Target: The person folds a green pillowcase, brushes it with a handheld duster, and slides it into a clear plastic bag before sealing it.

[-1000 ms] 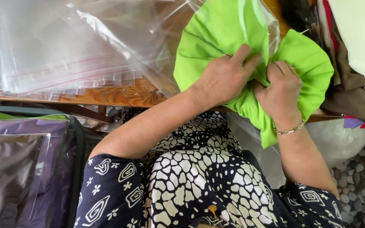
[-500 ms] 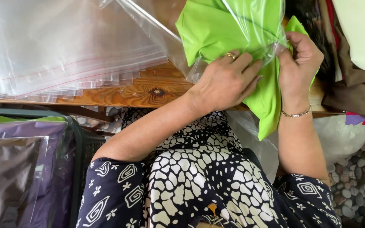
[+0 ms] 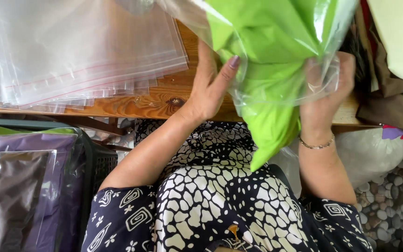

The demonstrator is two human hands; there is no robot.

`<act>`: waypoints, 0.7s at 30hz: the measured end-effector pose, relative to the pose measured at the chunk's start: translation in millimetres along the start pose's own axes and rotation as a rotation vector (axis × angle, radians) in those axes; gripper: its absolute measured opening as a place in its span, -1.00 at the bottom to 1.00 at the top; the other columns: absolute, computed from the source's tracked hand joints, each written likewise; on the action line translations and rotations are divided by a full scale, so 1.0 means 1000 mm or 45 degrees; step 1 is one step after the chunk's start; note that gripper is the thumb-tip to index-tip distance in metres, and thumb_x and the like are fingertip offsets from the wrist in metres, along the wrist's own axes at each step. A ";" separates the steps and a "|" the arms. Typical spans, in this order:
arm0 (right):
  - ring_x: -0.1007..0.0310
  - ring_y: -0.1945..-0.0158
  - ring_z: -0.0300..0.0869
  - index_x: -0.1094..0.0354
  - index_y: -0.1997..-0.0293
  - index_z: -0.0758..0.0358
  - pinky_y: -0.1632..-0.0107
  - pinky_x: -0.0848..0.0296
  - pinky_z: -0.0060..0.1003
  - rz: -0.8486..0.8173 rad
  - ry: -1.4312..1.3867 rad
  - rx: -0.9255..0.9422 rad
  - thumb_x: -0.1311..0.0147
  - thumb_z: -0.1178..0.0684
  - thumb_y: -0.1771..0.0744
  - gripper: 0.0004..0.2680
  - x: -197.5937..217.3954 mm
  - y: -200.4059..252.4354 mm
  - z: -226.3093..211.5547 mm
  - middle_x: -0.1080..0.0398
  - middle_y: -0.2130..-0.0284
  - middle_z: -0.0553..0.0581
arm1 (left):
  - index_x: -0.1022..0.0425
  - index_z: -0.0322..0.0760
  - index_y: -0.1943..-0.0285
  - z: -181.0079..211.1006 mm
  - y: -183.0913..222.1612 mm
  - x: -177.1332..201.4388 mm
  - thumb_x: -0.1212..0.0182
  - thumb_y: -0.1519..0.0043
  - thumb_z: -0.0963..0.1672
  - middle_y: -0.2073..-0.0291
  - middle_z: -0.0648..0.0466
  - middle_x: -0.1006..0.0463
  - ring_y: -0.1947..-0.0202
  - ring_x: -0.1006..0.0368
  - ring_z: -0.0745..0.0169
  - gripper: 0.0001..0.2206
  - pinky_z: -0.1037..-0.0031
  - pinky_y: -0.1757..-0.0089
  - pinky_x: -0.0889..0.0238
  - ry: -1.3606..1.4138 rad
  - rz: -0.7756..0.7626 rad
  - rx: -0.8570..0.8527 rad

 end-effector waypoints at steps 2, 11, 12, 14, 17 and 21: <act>-0.05 0.40 -0.24 -0.13 0.18 0.26 0.30 -0.13 -0.36 -0.190 -0.074 0.019 -0.02 0.15 -0.38 -0.90 -0.015 -0.004 -0.006 -0.10 0.41 0.05 | 0.28 -0.35 -0.30 0.004 -0.008 -0.001 0.13 -0.15 0.20 -0.30 -0.27 0.04 -0.35 0.02 -0.17 -0.23 -0.01 -0.29 0.03 0.016 -0.069 0.113; -0.23 -0.08 0.15 -0.14 -0.21 0.50 0.00 -0.27 0.01 -0.440 0.702 0.387 0.04 -0.23 -0.37 -0.52 0.018 -0.028 -0.023 -0.28 -0.02 0.42 | 0.36 -0.48 -0.35 -0.008 -0.007 0.033 0.28 -0.05 0.21 0.21 0.07 0.18 0.23 0.18 0.18 -0.12 0.36 0.16 0.08 -0.022 0.301 0.608; -0.11 -0.08 0.15 -0.23 -0.18 0.51 -0.05 -0.15 0.08 -0.354 0.928 0.431 0.06 -0.29 -0.39 -0.50 0.026 -0.032 -0.020 -0.22 -0.04 0.39 | 0.48 -0.42 -0.39 -0.009 -0.003 0.035 0.38 -0.04 0.25 -0.41 -0.20 0.42 -0.42 0.47 -0.03 -0.09 0.19 -0.26 0.47 -0.040 0.354 0.677; 0.06 -0.20 0.22 -0.03 -0.26 0.45 -0.14 0.05 0.16 -0.547 0.830 0.094 0.10 -0.30 -0.35 -0.46 0.026 -0.039 0.004 -0.08 -0.16 0.42 | 0.55 -0.37 -0.38 0.004 0.004 0.033 0.37 0.00 0.28 -0.40 -0.17 0.51 -0.42 0.53 -0.02 -0.05 0.16 -0.27 0.53 -0.020 0.350 0.650; 0.13 -0.31 0.23 0.18 -0.34 0.39 -0.26 0.15 0.15 -0.797 0.680 -0.435 0.00 -0.15 -0.28 -0.42 0.013 -0.032 0.011 0.04 -0.27 0.42 | 0.73 -0.34 -0.33 0.017 0.016 0.021 0.22 -0.03 0.23 -0.37 -0.15 0.71 -0.41 0.70 -0.03 -0.04 0.11 -0.29 0.64 -0.108 0.203 0.554; -0.42 0.15 0.02 -0.30 0.11 0.40 0.07 -0.36 -0.17 -0.817 0.385 -0.205 -0.04 0.26 -0.28 -0.86 -0.008 0.008 0.008 -0.41 0.20 0.27 | 0.83 -0.41 -0.30 -0.002 0.021 0.003 -0.29 0.01 0.16 -0.34 -0.24 0.79 -0.39 0.78 -0.17 0.20 0.14 -0.32 0.57 -0.562 0.006 0.439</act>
Point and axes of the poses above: each hand's wrist, its own y-axis away from the middle knuckle, its own x-axis out of the back of the hand, z = x × y, the point moved 2 cm from there along -y, towards the middle knuckle
